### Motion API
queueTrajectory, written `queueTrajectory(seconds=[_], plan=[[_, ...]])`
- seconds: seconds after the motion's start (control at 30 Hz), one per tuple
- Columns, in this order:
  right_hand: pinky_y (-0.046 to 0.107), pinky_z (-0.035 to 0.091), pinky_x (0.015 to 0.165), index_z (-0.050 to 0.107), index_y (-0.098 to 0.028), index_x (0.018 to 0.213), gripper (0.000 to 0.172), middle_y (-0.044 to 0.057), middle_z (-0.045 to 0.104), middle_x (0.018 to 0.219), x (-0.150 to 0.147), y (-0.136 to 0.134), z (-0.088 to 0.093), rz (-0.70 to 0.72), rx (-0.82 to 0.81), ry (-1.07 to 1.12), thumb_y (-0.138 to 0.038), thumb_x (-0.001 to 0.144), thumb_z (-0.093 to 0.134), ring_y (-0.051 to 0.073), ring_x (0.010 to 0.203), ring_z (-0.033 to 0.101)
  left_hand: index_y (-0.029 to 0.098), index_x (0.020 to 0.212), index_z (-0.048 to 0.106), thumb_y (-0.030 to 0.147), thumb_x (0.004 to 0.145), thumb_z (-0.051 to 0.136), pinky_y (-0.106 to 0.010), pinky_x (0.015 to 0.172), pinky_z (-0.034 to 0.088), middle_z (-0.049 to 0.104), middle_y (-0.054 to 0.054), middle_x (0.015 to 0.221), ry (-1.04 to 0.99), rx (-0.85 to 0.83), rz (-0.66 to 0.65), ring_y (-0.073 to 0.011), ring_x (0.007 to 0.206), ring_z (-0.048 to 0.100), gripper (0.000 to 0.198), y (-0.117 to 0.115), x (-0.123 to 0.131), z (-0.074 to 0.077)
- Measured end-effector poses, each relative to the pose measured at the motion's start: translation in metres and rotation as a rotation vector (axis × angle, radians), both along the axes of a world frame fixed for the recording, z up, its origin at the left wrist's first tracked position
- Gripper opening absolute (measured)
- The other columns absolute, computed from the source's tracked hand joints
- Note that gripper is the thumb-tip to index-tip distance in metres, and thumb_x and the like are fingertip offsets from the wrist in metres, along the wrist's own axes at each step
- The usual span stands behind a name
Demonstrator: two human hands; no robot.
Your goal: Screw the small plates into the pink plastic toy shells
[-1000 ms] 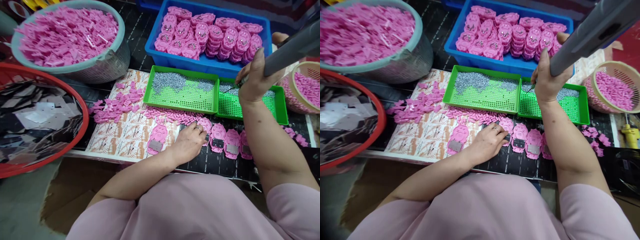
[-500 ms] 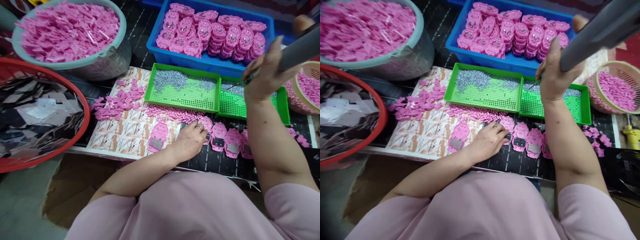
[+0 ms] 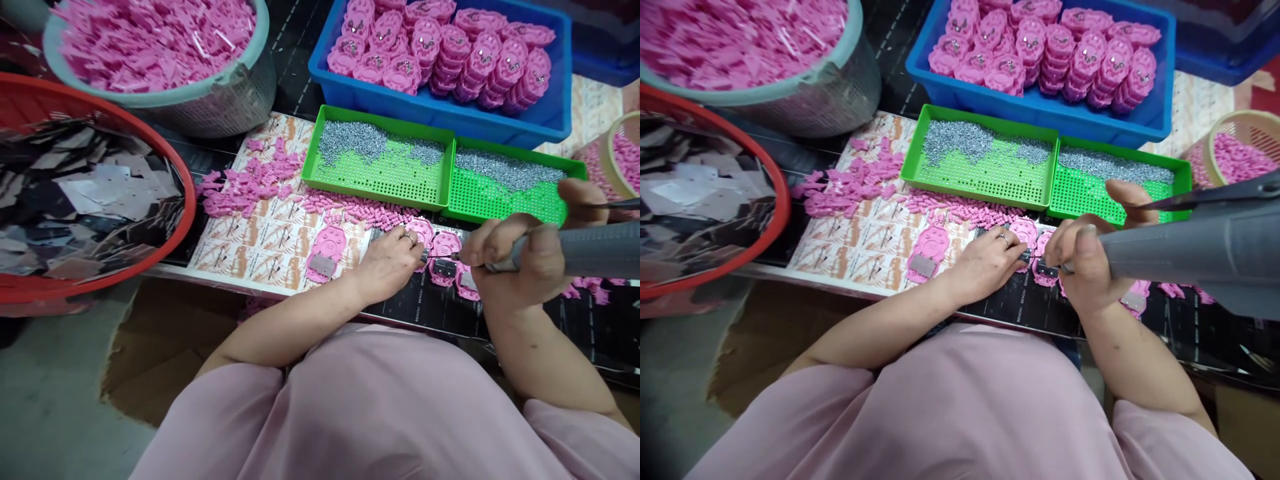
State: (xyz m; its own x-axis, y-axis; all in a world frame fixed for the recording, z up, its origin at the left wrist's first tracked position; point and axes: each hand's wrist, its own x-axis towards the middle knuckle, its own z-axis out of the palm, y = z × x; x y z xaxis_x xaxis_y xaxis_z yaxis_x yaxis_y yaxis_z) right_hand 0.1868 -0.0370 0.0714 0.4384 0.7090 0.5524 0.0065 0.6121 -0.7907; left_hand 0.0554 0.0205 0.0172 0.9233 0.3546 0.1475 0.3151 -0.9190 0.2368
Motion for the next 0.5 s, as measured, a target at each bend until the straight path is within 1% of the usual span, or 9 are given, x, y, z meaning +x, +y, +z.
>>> queueTrajectory(seconds=[0.1, 0.2, 0.27, 0.3, 0.43, 0.5], plan=[[0.021, 0.038, 0.031, 0.061, -0.029, 0.091, 0.007, -0.008, 0.042, 0.048, -0.0017, 0.0002, 0.0008, 0.028, -0.01, -0.019, -0.024, 0.086, 0.059, 0.008, 0.034, 0.039, 0.012, 0.099, 0.064, 0.026, 0.095, 0.051, -0.033, 0.083, 0.044, 0.062, -0.009, 0.095, -0.001, 0.017, -0.003, -0.0241, 0.096, 0.054, 0.02, -0.0009, -0.0003, -0.0013], [0.021, 0.039, 0.031, 0.061, -0.027, 0.09, 0.006, -0.008, 0.043, 0.049, -0.0028, 0.0, 0.0012, 0.017, -0.003, -0.032, -0.025, 0.086, 0.058, 0.009, 0.034, 0.04, 0.011, 0.098, 0.064, 0.024, 0.094, 0.053, -0.033, 0.083, 0.044, 0.062, -0.009, 0.094, -0.013, 0.035, -0.002, -0.0235, 0.094, 0.055, 0.018, -0.0009, -0.0005, -0.0027], [0.021, 0.038, 0.03, 0.061, -0.026, 0.086, 0.002, -0.008, 0.042, 0.048, -0.0038, 0.0008, 0.0009, 0.011, 0.0, -0.042, -0.025, 0.085, 0.06, 0.008, 0.033, 0.039, 0.011, 0.097, 0.064, 0.024, 0.093, 0.054, -0.033, 0.083, 0.044, 0.062, -0.009, 0.093, -0.032, 0.05, -0.008, -0.023, 0.093, 0.055, 0.016, -0.0006, -0.0005, -0.0032], [0.021, 0.038, 0.03, 0.061, -0.025, 0.083, 0.002, -0.008, 0.041, 0.047, -0.0042, 0.0015, 0.0009, 0.009, -0.007, -0.048, -0.025, 0.085, 0.061, 0.008, 0.032, 0.039, 0.011, 0.097, 0.064, 0.024, 0.092, 0.055, -0.033, 0.083, 0.044, 0.062, -0.009, 0.092, -0.043, 0.056, -0.011, -0.0228, 0.092, 0.055, 0.016, -0.0005, -0.0004, -0.0032], [0.021, 0.037, 0.029, 0.055, -0.023, 0.069, 0.018, -0.008, 0.041, 0.046, -0.0058, 0.0043, 0.0022, 0.018, -0.016, -0.088, -0.027, 0.085, 0.062, 0.007, 0.031, 0.039, 0.012, 0.094, 0.064, 0.024, 0.092, 0.056, -0.033, 0.082, 0.045, 0.062, -0.008, 0.09, -0.057, 0.057, -0.008, -0.0229, 0.091, 0.055, 0.015, -0.0006, 0.0005, -0.0026], [0.021, 0.036, 0.029, 0.053, -0.023, 0.069, 0.019, -0.008, 0.041, 0.048, -0.0064, 0.0047, 0.0032, 0.027, -0.01, -0.115, -0.027, 0.086, 0.06, 0.007, 0.032, 0.04, 0.012, 0.093, 0.064, 0.024, 0.092, 0.056, -0.033, 0.082, 0.045, 0.062, -0.009, 0.09, -0.051, 0.048, -0.006, -0.0228, 0.091, 0.055, 0.015, -0.0006, 0.0007, -0.002]])
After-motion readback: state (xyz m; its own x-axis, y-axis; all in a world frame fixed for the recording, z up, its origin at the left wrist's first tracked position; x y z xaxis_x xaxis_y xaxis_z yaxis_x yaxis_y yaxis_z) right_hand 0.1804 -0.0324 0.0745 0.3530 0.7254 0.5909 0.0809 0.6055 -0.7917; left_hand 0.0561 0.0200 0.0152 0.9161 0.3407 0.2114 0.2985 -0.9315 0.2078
